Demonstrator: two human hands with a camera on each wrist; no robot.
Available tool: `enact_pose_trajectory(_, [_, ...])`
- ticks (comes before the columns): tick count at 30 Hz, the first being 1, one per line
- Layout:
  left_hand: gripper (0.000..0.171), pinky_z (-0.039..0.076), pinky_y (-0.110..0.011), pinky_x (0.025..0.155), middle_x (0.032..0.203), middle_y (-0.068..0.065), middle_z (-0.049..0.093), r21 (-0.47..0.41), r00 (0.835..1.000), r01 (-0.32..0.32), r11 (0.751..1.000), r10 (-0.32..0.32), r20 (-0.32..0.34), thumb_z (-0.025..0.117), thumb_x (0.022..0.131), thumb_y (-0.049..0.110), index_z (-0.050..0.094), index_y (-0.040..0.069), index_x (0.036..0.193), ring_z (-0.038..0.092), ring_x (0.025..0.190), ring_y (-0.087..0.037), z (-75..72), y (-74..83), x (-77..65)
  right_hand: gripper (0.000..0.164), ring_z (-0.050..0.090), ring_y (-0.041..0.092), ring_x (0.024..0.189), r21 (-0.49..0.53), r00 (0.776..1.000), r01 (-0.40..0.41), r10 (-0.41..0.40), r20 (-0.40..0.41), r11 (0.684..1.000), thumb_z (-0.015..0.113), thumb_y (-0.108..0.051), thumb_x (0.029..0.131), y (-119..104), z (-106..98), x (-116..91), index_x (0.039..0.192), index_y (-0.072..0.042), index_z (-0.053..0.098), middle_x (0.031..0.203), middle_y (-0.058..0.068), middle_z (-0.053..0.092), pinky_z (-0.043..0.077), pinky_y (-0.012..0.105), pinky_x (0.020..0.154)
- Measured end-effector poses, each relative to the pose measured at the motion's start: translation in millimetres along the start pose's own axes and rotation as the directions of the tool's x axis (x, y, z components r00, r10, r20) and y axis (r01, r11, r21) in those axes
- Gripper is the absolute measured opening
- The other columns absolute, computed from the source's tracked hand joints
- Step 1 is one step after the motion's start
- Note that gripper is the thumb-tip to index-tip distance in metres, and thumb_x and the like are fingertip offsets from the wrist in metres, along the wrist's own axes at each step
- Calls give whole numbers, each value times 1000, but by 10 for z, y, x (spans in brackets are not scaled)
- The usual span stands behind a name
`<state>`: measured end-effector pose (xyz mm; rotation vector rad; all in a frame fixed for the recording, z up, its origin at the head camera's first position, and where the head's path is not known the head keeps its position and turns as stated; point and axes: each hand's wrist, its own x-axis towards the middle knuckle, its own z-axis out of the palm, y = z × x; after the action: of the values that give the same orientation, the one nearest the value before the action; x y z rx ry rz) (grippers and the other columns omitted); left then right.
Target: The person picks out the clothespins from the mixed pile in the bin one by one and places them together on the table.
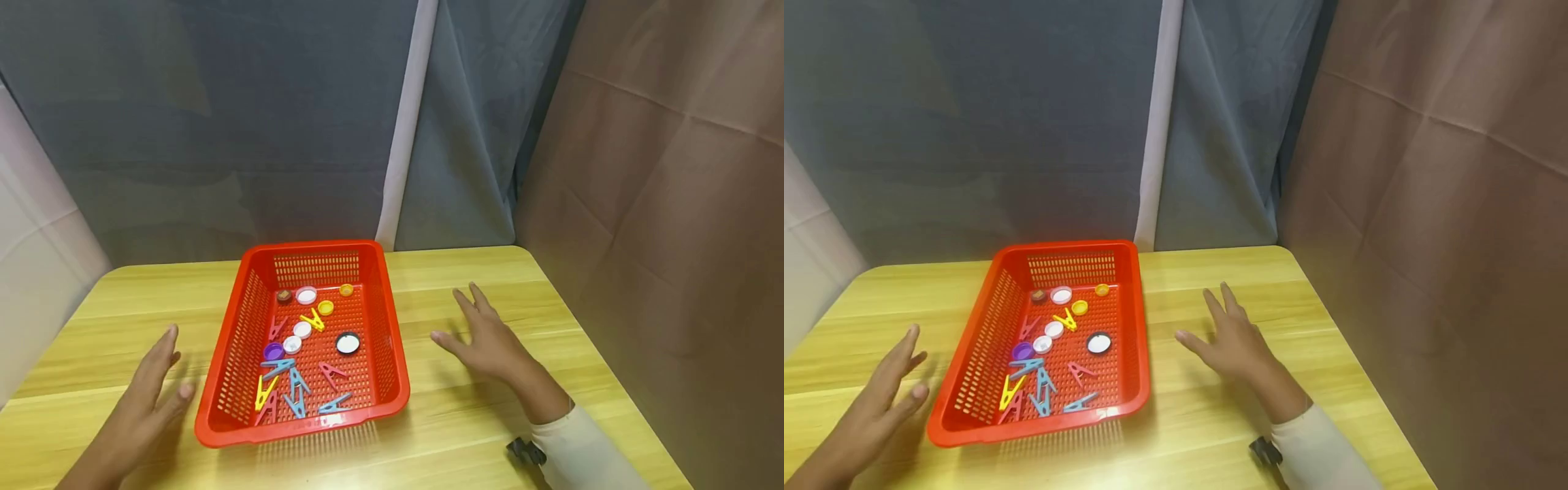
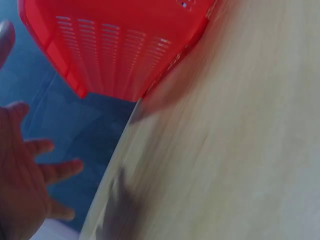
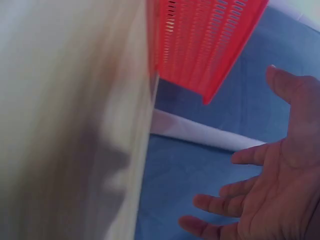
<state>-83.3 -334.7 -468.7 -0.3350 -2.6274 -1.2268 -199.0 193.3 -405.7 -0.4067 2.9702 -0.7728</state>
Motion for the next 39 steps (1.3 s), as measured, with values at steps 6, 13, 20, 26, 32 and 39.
enact_pose_trajectory(6, [86, 3, -45, 138, 184, 13, 2, -161, 992, -58, 985, 75, 98, 54, 113, 12, -2, 26, 178, 28, 144, 23, 107, 25, 14, 102, 45, 50, 156, 56, 999, 47, -47, 6, 997, 67, -71, 97, -218, -132, 176, 176, -23, 23, 186, 12, 7, 44, 75, 117])
enact_pose_trajectory(13, [84, 15, -2, 115, 185, 5, 10, -248, 984, -71, 966, 108, 141, 53, 113, 12, 1, 24, 178, 29, 148, 16, 153, 46, 9, 98, 41, 46, 160, 94, 996, 91, -92, 6, 991, 70, -64, 98, -450, -249, 468, 176, -25, 25, 186, 7, 9, 41, 73, 120])
enact_pose_trajectory(20, [87, 22, 1, 108, 185, 6, 12, -220, 982, -99, 970, 131, 134, 55, 110, 7, 3, 23, 178, 31, 148, 14, 146, 99, 9, 93, 50, 40, 154, 189, 984, 176, -178, -6, 966, 75, -54, 99, -674, -282, 765, 174, -22, 30, 183, 10, 17, 52, 67, 113])
enact_pose_trajectory(26, [92, 17, 1, 111, 182, 12, 21, -88, 984, -144, 986, 152, 94, 61, 103, 1, 12, 22, 178, 26, 154, 13, 144, 193, 32, 91, 55, 38, 148, 251, 957, 260, -283, 61, 933, 76, -46, 100, -880, -223, 994, 173, -16, 30, 181, 13, 20, 61, 58, 104])
enact_pose_trajectory(32, [91, 12, 1, 111, 180, 16, 21, -16, 984, -158, 987, 159, 76, 62, 101, 1, 16, 21, 177, 17, 158, 15, 145, 215, 41, 92, 62, 36, 142, 325, 906, 312, -383, 181, 892, 79, -39, 99, -1136, -142, 1200, 173, -14, 30, 179, 11, 24, 65, 47, 99])
enact_pose_trajectory(39, [94, 10, 0, 116, 185, 4, 12, -6, 980, -194, 981, 194, 55, 66, 98, 0, 19, 17, 177, 8, 165, 8, 166, 230, 44, 92, 62, 34, 144, 344, 823, 343, -457, 339, 874, 81, -32, 99, -1327, 14, 1330, 173, -15, 30, 179, 10, 23, 61, 42, 108])
